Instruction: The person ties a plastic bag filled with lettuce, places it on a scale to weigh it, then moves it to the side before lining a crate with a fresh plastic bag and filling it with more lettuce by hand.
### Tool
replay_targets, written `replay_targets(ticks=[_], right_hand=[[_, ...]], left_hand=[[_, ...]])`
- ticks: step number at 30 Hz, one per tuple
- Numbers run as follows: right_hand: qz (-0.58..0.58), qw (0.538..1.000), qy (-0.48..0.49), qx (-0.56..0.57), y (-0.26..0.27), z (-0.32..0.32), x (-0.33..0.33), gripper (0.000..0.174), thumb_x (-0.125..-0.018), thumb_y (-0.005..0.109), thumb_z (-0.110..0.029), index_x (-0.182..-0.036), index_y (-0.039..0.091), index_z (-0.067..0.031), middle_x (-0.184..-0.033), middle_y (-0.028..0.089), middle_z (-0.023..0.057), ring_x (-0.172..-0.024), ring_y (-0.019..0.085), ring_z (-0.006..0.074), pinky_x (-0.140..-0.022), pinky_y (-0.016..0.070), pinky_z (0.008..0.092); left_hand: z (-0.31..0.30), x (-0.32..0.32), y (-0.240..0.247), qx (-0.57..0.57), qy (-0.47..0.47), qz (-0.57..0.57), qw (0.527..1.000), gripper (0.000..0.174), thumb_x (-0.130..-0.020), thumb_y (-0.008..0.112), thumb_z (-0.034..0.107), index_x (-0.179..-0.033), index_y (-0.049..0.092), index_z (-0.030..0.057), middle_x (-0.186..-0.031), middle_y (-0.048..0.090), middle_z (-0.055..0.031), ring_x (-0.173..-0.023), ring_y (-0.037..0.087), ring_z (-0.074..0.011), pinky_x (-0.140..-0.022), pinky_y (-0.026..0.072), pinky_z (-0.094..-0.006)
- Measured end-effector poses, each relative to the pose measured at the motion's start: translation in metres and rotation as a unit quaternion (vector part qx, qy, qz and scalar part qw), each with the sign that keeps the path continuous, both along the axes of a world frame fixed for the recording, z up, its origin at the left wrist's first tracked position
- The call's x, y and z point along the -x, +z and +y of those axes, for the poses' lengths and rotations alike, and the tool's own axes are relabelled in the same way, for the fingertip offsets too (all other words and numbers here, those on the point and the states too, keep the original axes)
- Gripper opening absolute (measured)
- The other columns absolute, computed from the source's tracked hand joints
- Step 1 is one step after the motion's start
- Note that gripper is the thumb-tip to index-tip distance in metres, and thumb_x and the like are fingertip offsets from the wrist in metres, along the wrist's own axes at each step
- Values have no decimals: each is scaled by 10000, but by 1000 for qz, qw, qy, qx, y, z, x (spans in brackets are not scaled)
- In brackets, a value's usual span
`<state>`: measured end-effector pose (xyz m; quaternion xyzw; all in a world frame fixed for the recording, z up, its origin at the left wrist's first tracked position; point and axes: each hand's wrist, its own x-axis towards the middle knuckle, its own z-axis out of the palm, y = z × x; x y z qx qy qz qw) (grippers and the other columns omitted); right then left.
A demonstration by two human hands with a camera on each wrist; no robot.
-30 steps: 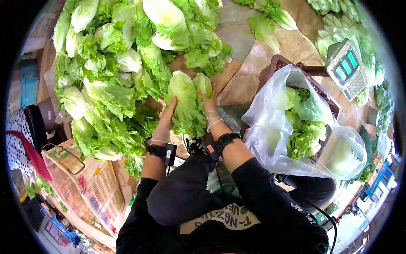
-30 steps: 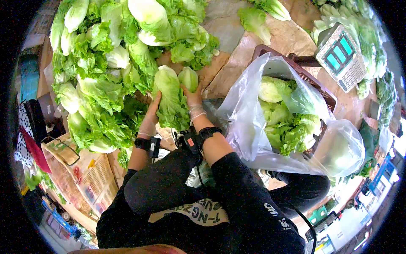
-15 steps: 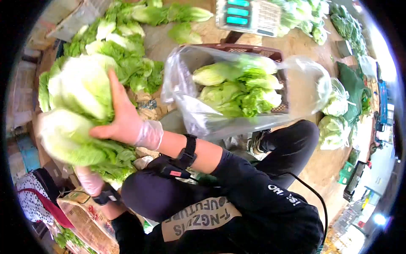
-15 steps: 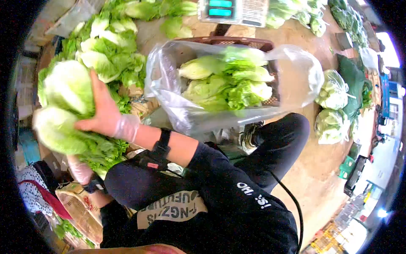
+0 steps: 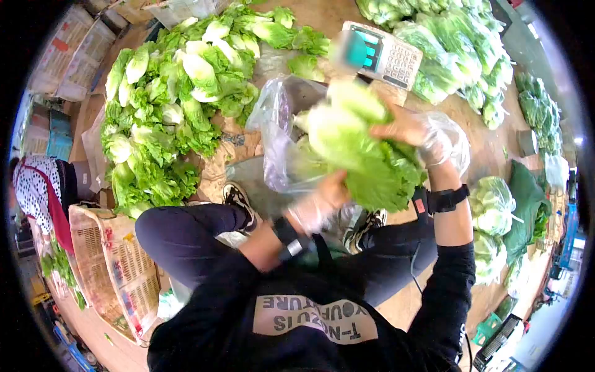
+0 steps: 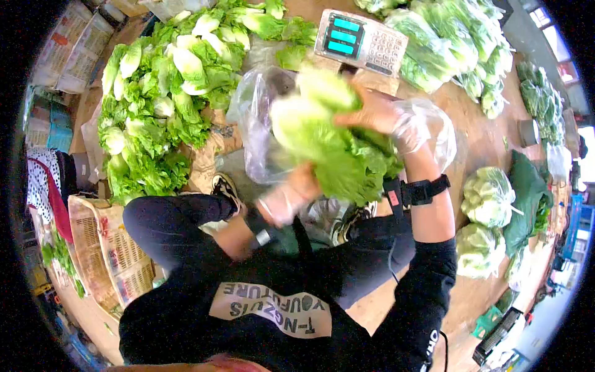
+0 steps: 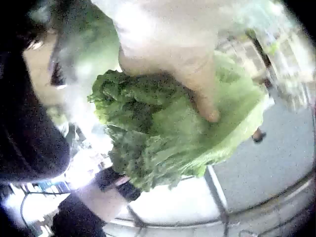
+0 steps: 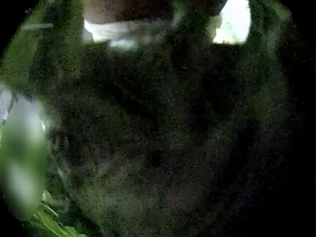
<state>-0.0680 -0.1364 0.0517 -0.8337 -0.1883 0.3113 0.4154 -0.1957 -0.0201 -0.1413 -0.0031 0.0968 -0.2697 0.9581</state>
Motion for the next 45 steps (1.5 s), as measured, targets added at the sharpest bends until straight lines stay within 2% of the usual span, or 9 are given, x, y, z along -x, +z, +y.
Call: replay_targets(ticks=[3, 7, 24, 27, 33, 39, 41, 43, 45], right_hand=[[10, 941, 223, 256, -94, 0, -24, 986, -684, 536, -633, -1324, 200, 37, -1355, 258, 225, -1261, 263, 297, -1045, 184, 332], [81, 913, 376, 135, -197, 29, -99, 836, -731, 597, -399, -1359, 172, -49, -1210, 452, 185, -930, 515, 209, -826, 409, 310], [-368, 880, 158, 255, -183, 94, -94, 784, -674, 641, -379, -1327, 268, -158, -1298, 359, 194, -1151, 405, 337, -931, 362, 409], [-204, 959, 117, 158, -198, 103, -100, 798, -668, 655, -397, -1326, 270, -161, -1242, 400, 238, -1121, 429, 344, -930, 356, 391], [-273, 925, 187, 187, -173, 97, -97, 659, -674, 659, -334, -1265, 385, -232, -1017, 546, 154, -967, 527, 322, -813, 421, 409], [-287, 878, 205, 324, -203, 105, -100, 579, -660, 680, -270, -1197, 464, -252, -1027, 573, 110, -958, 551, 282, -794, 445, 396], [-319, 876, 189, 309, -213, 102, -101, 588, -670, 675, -280, -1214, 453, -249, -1107, 532, 108, -1021, 511, 289, -838, 417, 403], [-309, 903, 185, 235, -220, 93, -104, 602, -680, 669, -287, -1232, 436, -233, -1175, 481, 116, -1071, 469, 302, -866, 394, 408], [-268, 907, 192, 261, -192, 98, -93, 586, -712, 641, -300, -1243, 424, -182, -1239, 432, 162, -1127, 417, 320, -936, 342, 413]], left_hand=[[-33, 49, 10, -23, 67, 9, 997, 663, -812, 444, 519, -1300, 293, 97, -1327, 349, -77, -1224, 316, -254, -1037, 223, -419], [-17, 10, 9, -19, 131, 157, 979, 710, -784, 482, 530, -1304, 282, 89, -1323, 353, -74, -1212, 328, -254, -1034, 223, -418], [22, -38, -83, -303, 44, 209, 929, 440, -820, 596, 253, -1179, 416, 72, -1148, 475, -67, -1039, 432, -214, -875, 387, -384], [29, -37, -98, -210, 55, 167, 962, 501, -829, 576, 288, -1232, 362, 81, -1214, 421, -88, -1105, 394, -243, -939, 334, -423], [66, -40, -66, -195, 64, 215, 955, 623, -821, 547, 396, -1292, 267, 100, -1333, 267, -106, -1226, 253, -305, -998, 187, -550], [82, -46, -70, -340, 120, 218, 907, 595, -789, 617, 304, -1252, 348, 44, -1157, 474, -144, -1069, 444, -272, -915, 346, -402], [96, -47, -29, -735, 19, 102, 670, 549, -781, 616, 292, -1201, 407, 6, -1057, 539, -135, -963, 517, -252, -843, 406, -342], [97, -34, -65, -776, 63, 69, 624, 482, -773, 605, 269, -1132, 474, -24, -1027, 566, -166, -926, 553, -272, -813, 429, -341], [97, -29, -67, -894, -48, -114, 431, 472, -759, 598, 260, -1124, 492, -20, -1063, 550, -207, -979, 535, -313, -828, 422, -358]])
